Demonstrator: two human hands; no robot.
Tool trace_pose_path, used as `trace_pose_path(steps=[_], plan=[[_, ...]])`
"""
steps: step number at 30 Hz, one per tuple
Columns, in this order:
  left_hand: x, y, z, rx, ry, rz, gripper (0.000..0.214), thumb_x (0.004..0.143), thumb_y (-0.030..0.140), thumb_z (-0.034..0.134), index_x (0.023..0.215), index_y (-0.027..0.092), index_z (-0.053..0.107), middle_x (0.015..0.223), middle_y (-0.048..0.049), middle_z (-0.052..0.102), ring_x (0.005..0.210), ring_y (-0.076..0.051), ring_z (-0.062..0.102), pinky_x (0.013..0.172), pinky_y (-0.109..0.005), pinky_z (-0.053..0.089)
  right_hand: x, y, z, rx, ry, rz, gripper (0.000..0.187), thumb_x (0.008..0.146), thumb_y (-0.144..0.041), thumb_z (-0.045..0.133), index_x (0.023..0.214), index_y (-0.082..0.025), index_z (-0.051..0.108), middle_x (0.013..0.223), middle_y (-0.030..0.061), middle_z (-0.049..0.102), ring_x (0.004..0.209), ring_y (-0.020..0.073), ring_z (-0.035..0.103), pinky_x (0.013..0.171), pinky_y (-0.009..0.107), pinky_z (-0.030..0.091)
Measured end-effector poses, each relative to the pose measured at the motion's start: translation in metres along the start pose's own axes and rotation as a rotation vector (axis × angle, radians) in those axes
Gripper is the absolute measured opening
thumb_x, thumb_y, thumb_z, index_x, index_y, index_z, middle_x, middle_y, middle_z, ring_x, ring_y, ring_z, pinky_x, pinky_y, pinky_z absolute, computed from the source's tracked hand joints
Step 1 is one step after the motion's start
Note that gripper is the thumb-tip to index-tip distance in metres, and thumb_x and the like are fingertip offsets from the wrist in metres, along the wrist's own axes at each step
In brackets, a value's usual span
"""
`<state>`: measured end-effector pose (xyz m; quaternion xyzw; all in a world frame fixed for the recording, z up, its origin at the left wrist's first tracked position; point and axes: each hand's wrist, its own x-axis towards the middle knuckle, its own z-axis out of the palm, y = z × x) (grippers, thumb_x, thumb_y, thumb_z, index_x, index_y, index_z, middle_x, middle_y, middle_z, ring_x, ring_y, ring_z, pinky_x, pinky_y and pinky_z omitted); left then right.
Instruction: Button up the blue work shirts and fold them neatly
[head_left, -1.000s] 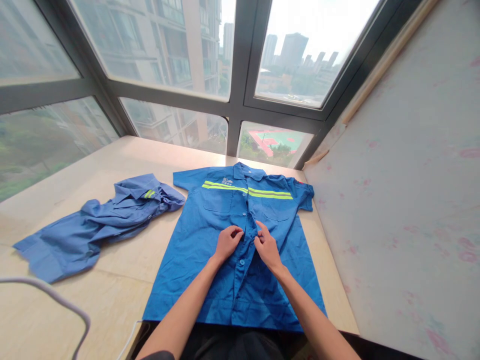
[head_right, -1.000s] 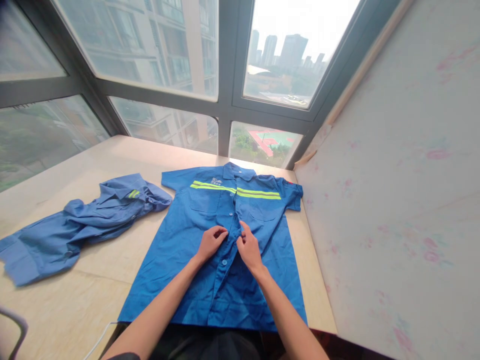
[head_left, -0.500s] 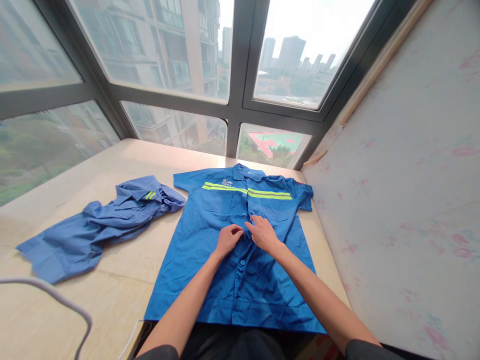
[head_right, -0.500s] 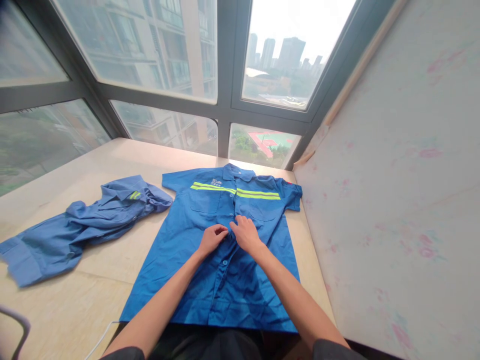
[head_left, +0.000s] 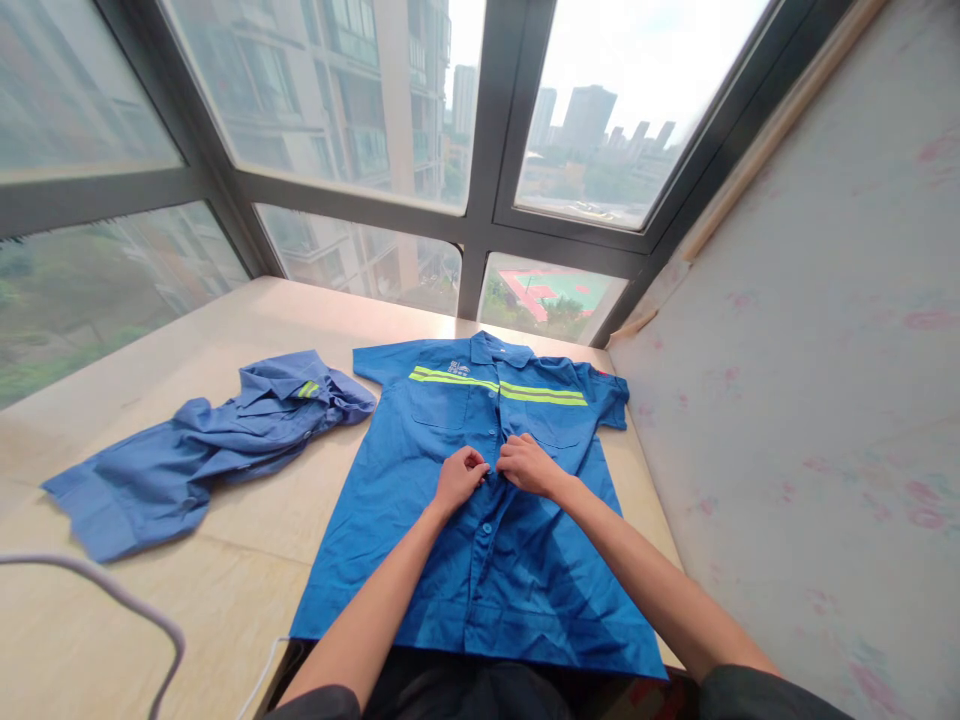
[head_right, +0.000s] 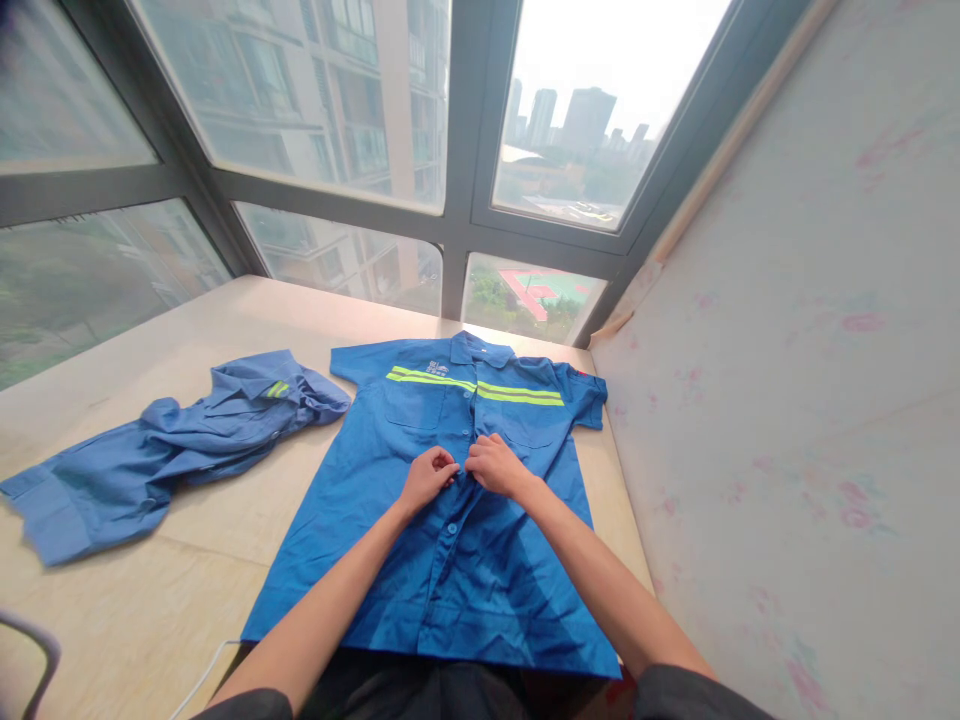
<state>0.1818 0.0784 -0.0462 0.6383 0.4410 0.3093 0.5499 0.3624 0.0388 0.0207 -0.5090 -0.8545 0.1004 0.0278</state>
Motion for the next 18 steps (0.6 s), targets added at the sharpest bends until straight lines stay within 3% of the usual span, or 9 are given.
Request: trace_pose_path(steps=[5,14,18], plan=[[0.001,0.001,0.001,-0.008,0.006,-0.019,0.014,0.075,0.031,0.063,0.075,0.019,0.056,0.061,0.0042,0.062,0.054,-0.013,0.062,0.055,-0.024,0.049,-0.007,-0.006,0.000,0.146,0.147,0.036,0.029,0.092,-0.016,0.044,0.106,-0.023,0.068,0.108,0.0052,0.064,0.090,0.0156,0.058,0.081,0.024,0.040],[0.006,0.002,0.002,-0.077,-0.013,-0.107,0.012,0.075,0.023,0.066,0.072,0.018,0.056,0.054,0.0059,0.059,0.048,-0.011,0.061,0.049,-0.022,0.047,0.000,-0.002,0.022,0.075,0.099,0.048,0.026,0.094,-0.015,0.045,0.101,-0.021,0.069,0.095,0.0061,0.065,0.090,0.0168,0.059,0.083,0.025,0.043],[0.007,0.004,0.002,-0.117,-0.014,-0.152,0.013,0.076,0.021,0.068,0.072,0.017,0.056,0.053,0.0054,0.059,0.047,-0.011,0.060,0.047,-0.020,0.047,0.002,0.002,0.025,0.184,0.134,0.069,0.027,0.093,-0.015,0.048,0.104,-0.022,0.071,0.095,0.0053,0.065,0.092,0.0164,0.060,0.083,0.026,0.045]])
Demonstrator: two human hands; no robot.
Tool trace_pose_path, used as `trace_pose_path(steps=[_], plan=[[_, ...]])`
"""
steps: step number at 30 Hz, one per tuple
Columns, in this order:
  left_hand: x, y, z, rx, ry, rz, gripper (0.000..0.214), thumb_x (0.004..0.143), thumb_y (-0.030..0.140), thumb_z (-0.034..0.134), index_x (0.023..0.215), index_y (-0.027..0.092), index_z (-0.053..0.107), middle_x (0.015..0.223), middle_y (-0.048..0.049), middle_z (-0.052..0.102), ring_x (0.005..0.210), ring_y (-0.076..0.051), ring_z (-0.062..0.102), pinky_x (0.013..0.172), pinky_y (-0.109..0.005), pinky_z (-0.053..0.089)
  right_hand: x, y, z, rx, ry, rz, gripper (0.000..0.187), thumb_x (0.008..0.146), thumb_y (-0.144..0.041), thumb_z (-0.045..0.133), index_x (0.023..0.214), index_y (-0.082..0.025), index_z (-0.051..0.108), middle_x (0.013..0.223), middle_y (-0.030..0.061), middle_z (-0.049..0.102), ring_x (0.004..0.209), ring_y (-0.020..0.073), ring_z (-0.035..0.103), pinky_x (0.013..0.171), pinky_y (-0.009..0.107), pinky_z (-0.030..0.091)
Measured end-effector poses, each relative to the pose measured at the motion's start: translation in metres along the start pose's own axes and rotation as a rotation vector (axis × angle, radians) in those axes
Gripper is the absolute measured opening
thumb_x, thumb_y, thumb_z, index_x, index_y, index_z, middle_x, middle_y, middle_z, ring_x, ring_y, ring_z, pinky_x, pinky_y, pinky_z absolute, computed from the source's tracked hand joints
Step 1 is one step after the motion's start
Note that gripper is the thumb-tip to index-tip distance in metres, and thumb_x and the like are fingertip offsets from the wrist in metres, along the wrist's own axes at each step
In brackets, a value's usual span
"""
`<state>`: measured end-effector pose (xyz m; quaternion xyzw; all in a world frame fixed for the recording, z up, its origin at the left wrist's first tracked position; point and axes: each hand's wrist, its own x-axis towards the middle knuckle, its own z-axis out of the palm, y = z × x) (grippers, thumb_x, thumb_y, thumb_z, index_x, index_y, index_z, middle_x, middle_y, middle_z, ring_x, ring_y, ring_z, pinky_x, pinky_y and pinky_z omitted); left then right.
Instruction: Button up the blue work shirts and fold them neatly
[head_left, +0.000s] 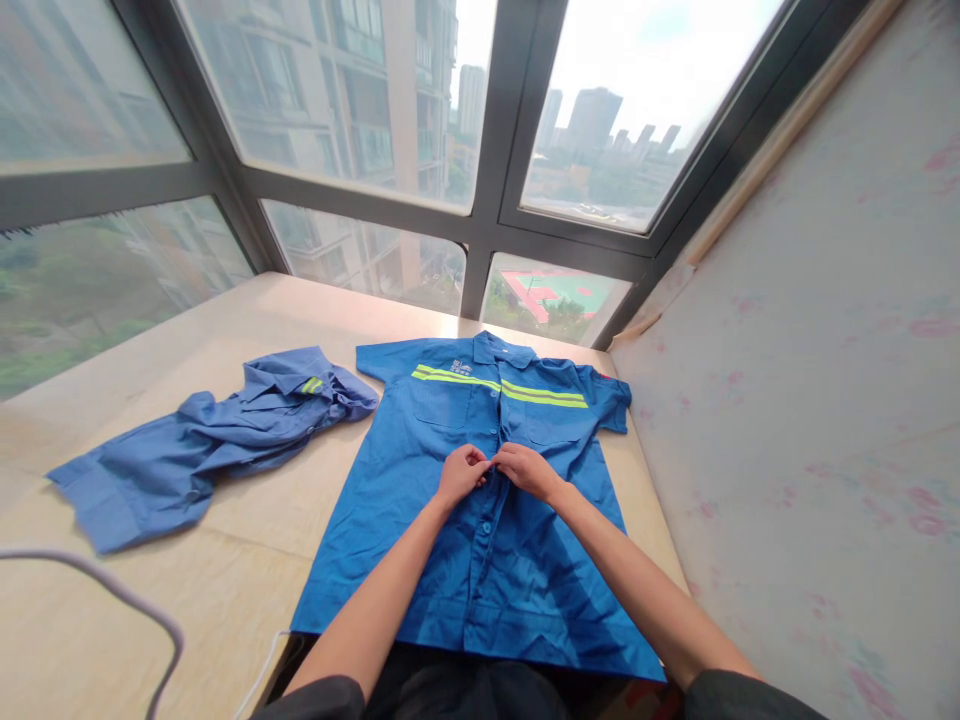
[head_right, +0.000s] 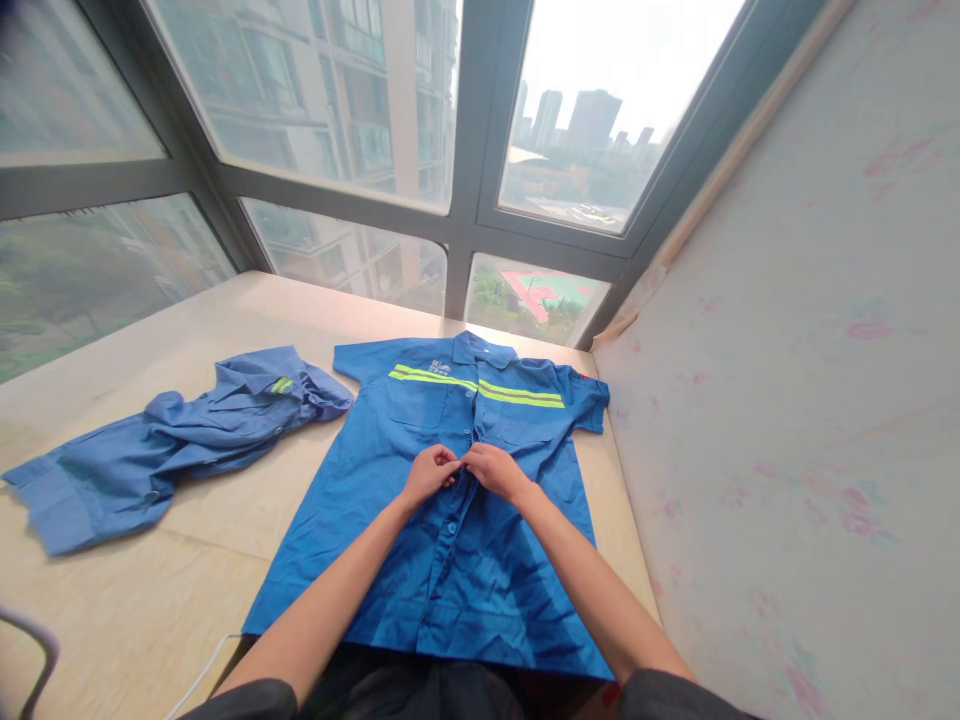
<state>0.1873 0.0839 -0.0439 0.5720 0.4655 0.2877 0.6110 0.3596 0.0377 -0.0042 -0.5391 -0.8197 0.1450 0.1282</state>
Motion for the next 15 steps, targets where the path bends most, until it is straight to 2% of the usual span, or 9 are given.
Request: trace_pose_path(steps=[4,9,15], plan=[[0.001,0.004,-0.001,-0.047,-0.011,-0.057,0.017,0.075,0.021,0.072,0.073,0.016,0.055,0.054,0.0045,0.060,0.046,-0.010,0.060,0.045,-0.019,0.047,-0.004,0.006,0.007,0.068,0.064,0.011,0.030,0.094,-0.016,0.048,0.109,-0.024,0.072,0.095,0.0052,0.066,0.089,0.0157,0.061,0.080,0.024,0.046],[0.001,0.009,-0.005,-0.088,-0.033,-0.102,0.021,0.074,0.022,0.076,0.075,0.015,0.055,0.053,0.0042,0.061,0.045,-0.010,0.060,0.044,-0.018,0.047,-0.010,0.012,0.027,0.126,0.236,0.016,0.032,0.097,-0.021,0.045,0.111,-0.026,0.073,0.095,0.0055,0.065,0.087,0.0160,0.061,0.079,0.026,0.048],[-0.001,0.008,-0.003,-0.105,-0.014,-0.104,0.025,0.073,0.026,0.078,0.076,0.015,0.055,0.052,0.0032,0.062,0.047,-0.011,0.063,0.045,-0.018,0.049,-0.010,0.014,0.042,0.200,0.375,-0.050,0.032,0.098,-0.022,0.044,0.108,-0.024,0.075,0.088,0.0063,0.063,0.078,0.0169,0.059,0.071,0.027,0.049]])
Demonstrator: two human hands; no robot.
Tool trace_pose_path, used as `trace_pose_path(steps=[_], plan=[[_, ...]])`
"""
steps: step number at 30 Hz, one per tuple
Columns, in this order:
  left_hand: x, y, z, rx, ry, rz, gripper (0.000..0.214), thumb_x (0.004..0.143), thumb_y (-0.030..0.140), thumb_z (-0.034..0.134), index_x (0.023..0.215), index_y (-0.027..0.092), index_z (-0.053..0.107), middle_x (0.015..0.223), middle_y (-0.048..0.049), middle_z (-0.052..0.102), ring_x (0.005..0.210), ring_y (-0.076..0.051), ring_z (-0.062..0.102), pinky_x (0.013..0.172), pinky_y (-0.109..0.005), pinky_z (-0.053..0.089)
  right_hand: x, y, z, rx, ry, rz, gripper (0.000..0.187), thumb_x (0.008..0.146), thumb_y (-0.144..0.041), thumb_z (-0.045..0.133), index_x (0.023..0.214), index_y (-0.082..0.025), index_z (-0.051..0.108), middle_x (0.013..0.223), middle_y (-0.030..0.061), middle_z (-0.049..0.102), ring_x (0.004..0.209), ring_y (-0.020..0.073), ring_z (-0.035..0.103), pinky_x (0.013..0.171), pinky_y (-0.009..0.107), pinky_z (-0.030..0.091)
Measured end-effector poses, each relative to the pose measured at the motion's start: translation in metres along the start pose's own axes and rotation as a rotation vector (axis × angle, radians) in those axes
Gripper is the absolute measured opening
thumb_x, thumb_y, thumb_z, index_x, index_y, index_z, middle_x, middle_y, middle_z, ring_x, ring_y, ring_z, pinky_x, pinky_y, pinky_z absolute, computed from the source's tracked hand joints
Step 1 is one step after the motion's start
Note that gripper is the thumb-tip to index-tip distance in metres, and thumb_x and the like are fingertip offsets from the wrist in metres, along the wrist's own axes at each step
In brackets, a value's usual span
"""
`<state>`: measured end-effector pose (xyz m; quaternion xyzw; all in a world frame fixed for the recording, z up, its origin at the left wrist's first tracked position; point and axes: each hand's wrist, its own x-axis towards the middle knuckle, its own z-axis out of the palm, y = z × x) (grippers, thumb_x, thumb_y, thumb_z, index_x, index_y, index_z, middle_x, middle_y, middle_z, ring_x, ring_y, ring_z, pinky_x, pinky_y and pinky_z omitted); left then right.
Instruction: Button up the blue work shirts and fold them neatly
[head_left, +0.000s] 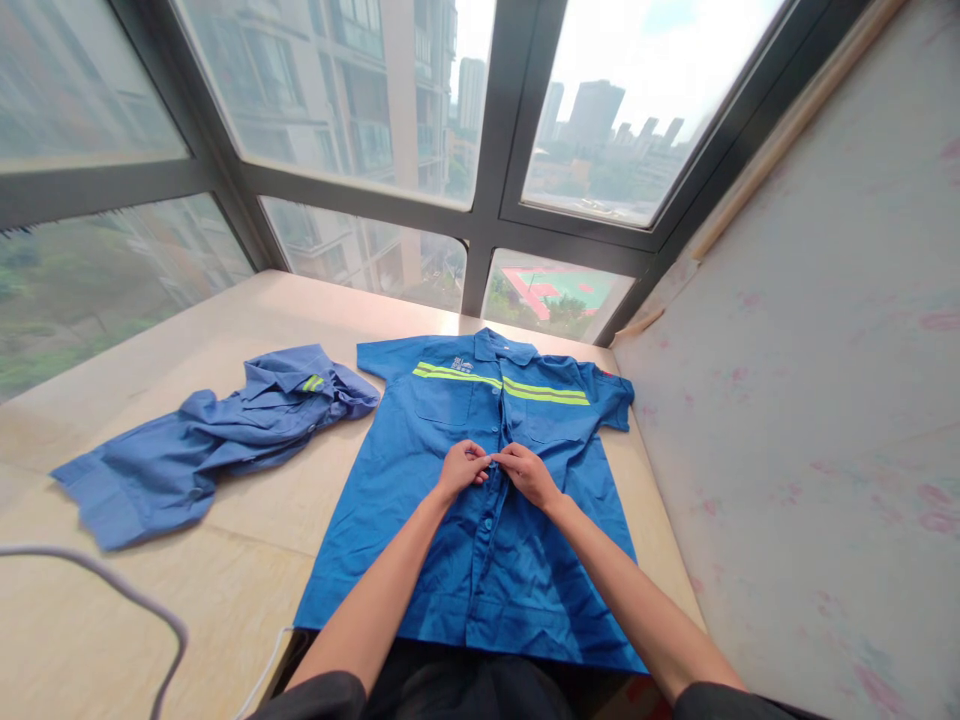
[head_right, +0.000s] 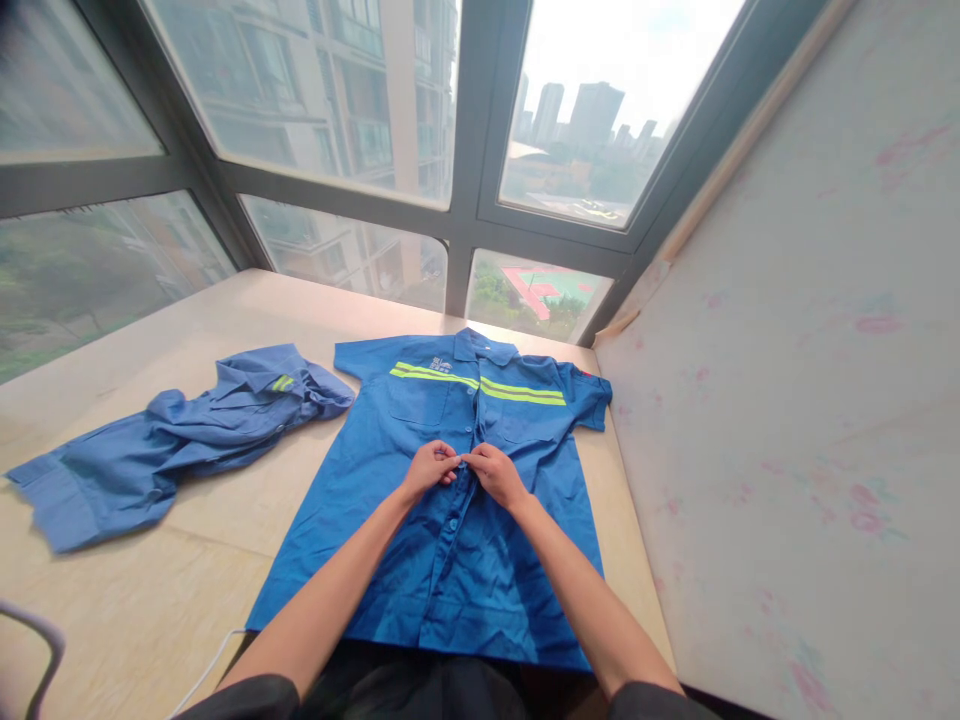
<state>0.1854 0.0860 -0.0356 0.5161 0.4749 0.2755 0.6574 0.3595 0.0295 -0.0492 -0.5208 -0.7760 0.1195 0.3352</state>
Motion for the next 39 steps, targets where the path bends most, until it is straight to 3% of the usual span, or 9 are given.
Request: trace_pose_path(steps=[8,16,21,24,29,35,39], plan=[[-0.010,-0.005,0.008,0.039,0.105,0.082,0.015,0.075,0.024,0.071,0.085,0.016,0.062,0.061,0.0004,0.067,0.059,-0.016,0.069,0.056,-0.023,0.053,0.000,-0.006,0.001,0.006,0.001,0.022,0.031,0.097,-0.017,0.044,0.106,-0.023,0.073,0.088,0.0061,0.063,0.080,0.0166,0.059,0.073,0.027,0.049],[-0.034,-0.014,0.020,0.212,0.207,0.298,0.041,0.067,0.016,0.069,0.107,0.017,0.063,0.089,-0.0038,0.073,0.075,-0.015,0.069,0.074,-0.027,0.056,0.001,-0.004,0.000,-0.056,-0.027,0.001,0.030,0.097,-0.014,0.044,0.102,-0.021,0.072,0.090,0.0057,0.064,0.082,0.0159,0.059,0.075,0.026,0.048],[-0.040,-0.015,0.028,0.200,0.261,0.289,0.031,0.072,0.019,0.067,0.103,0.017,0.063,0.093,-0.0052,0.073,0.082,-0.015,0.070,0.079,-0.027,0.056,0.001,-0.005,-0.002,-0.077,-0.032,-0.006,0.028,0.096,-0.013,0.045,0.101,-0.021,0.072,0.091,0.0057,0.065,0.083,0.0160,0.059,0.076,0.025,0.048],[-0.044,-0.015,0.027,0.302,0.264,0.310,0.033,0.072,0.022,0.071,0.104,0.019,0.064,0.096,-0.0055,0.073,0.087,-0.017,0.070,0.083,-0.030,0.055,0.001,-0.006,-0.002,-0.098,-0.040,-0.012,0.028,0.095,-0.012,0.046,0.100,-0.021,0.072,0.091,0.0057,0.065,0.083,0.0162,0.059,0.076,0.025,0.047],[-0.047,-0.018,0.027,0.375,0.319,0.313,0.017,0.079,0.016,0.064,0.095,0.021,0.065,0.093,-0.0039,0.074,0.089,-0.017,0.071,0.084,-0.029,0.054,0.005,-0.006,-0.002,-0.153,-0.073,-0.038,0.027,0.095,-0.012,0.048,0.099,-0.023,0.072,0.090,0.0049,0.065,0.083,0.0162,0.059,0.075,0.025,0.046],[-0.047,-0.015,0.034,0.417,0.378,0.301,0.018,0.080,0.013,0.060,0.096,0.020,0.064,0.091,-0.0039,0.074,0.087,-0.017,0.069,0.082,-0.029,0.052,0.007,-0.005,-0.002,-0.184,-0.100,-0.044,0.026,0.092,-0.009,0.050,0.098,-0.022,0.072,0.089,0.0051,0.065,0.081,0.0160,0.058,0.074,0.025,0.045],[-0.050,-0.014,0.037,0.509,0.378,0.333,0.020,0.080,0.022,0.065,0.100,0.020,0.063,0.095,-0.0048,0.073,0.090,-0.019,0.068,0.082,-0.030,0.051,0.007,-0.006,-0.003,-0.182,-0.119,-0.034,0.026,0.091,-0.008,0.051,0.098,-0.021,0.072,0.090,0.0054,0.065,0.082,0.0161,0.058,0.075,0.025,0.045]])
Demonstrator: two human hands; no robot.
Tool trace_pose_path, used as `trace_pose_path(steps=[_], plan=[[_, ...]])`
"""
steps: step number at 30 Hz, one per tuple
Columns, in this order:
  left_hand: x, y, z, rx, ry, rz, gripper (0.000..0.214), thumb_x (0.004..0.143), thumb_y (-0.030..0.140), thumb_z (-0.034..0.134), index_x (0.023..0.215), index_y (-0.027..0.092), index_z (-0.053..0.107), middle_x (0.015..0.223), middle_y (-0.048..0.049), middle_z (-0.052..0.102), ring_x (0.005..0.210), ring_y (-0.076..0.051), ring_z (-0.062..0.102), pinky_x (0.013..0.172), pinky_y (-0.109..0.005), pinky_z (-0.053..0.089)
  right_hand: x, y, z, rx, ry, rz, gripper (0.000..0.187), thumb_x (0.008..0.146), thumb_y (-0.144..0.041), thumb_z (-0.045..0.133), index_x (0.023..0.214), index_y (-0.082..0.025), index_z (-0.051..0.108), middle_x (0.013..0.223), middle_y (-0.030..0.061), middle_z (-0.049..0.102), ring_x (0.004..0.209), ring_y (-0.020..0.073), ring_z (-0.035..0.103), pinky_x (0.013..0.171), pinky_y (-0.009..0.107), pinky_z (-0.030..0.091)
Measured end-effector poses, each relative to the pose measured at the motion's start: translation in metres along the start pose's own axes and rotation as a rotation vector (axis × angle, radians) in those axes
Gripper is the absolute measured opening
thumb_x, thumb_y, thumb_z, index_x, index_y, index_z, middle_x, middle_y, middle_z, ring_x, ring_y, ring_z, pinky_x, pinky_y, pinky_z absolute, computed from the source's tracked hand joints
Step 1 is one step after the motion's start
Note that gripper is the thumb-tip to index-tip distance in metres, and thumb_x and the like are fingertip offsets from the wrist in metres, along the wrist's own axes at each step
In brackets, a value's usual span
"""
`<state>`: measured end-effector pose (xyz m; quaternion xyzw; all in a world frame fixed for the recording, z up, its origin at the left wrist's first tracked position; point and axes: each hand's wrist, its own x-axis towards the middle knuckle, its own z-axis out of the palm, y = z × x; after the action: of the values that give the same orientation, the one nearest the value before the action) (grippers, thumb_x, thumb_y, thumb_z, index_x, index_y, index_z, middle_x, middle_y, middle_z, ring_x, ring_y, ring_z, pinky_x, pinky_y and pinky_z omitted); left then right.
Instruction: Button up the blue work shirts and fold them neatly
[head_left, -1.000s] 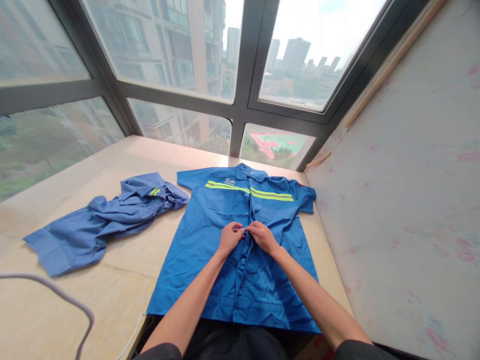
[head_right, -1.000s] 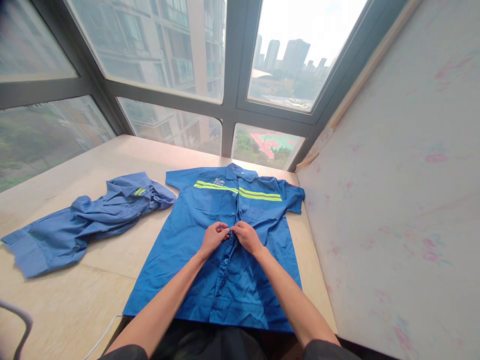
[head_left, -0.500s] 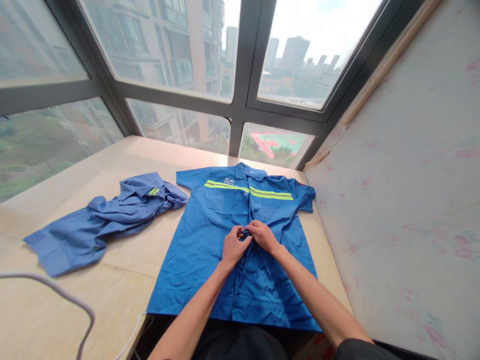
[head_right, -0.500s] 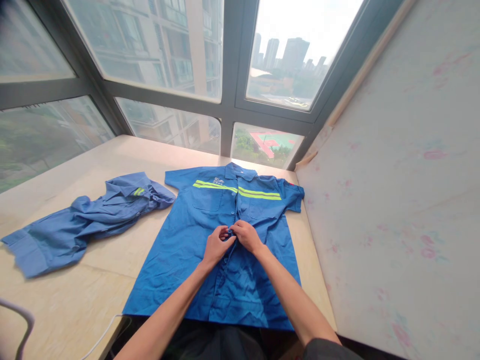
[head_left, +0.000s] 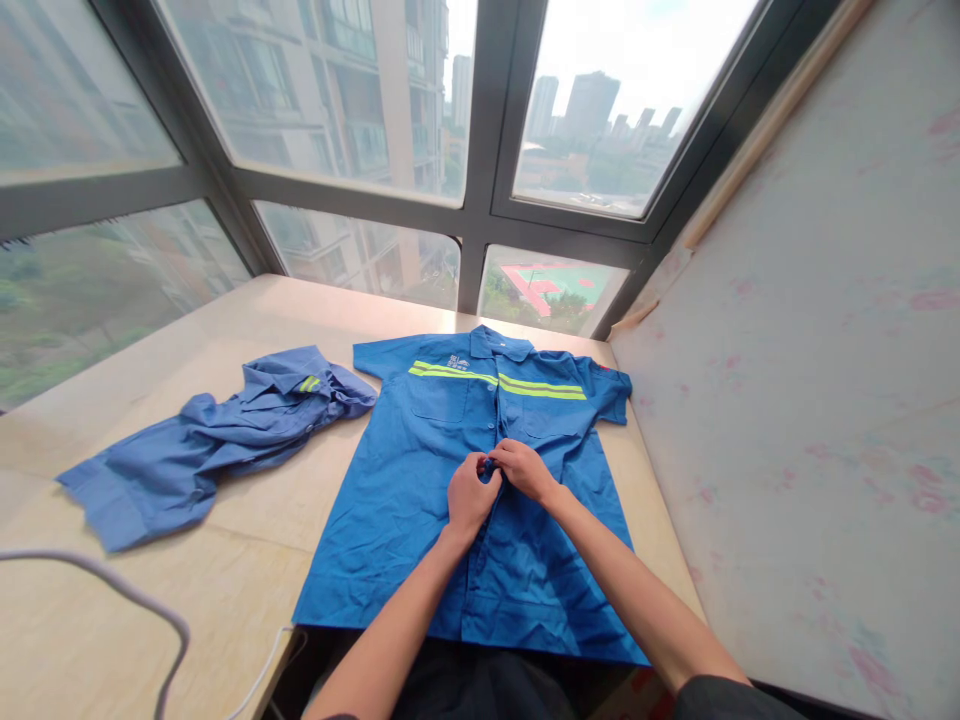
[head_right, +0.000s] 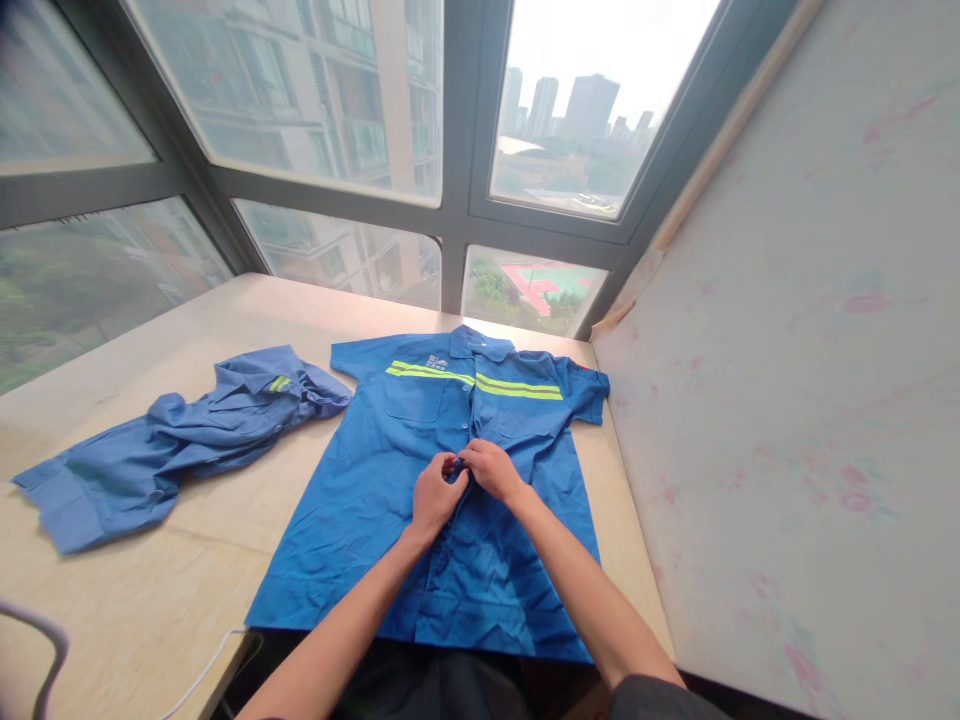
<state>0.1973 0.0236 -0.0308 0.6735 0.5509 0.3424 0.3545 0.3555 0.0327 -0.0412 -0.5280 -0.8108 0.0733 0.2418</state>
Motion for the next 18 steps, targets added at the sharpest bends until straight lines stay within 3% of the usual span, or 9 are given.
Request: trace_pose_path(steps=[9,18], plan=[[-0.0025,-0.0011,0.0068,-0.030,0.066,-0.069,0.017,0.083,0.019,0.060,0.100,0.022,0.064,0.097,-0.0053,0.074,0.092,-0.021,0.069,0.083,-0.032,0.049,0.0007,-0.0011,-0.0059,0.006,-0.041,0.004,0.025,0.091,-0.009,0.053,0.099,-0.022,0.073,0.089,0.0047,0.065,0.083,0.0161,0.059,0.074,0.025,0.045],[0.0010,-0.0052,0.0036,-0.074,0.034,-0.071,0.018,0.080,0.014,0.061,0.097,0.021,0.064,0.092,-0.0040,0.074,0.088,-0.019,0.069,0.082,-0.030,0.050,0.0025,0.0017,-0.0079,0.025,-0.060,-0.040,0.024,0.090,-0.008,0.055,0.097,-0.022,0.073,0.088,0.0043,0.066,0.082,0.0157,0.059,0.073,0.024,0.044]])
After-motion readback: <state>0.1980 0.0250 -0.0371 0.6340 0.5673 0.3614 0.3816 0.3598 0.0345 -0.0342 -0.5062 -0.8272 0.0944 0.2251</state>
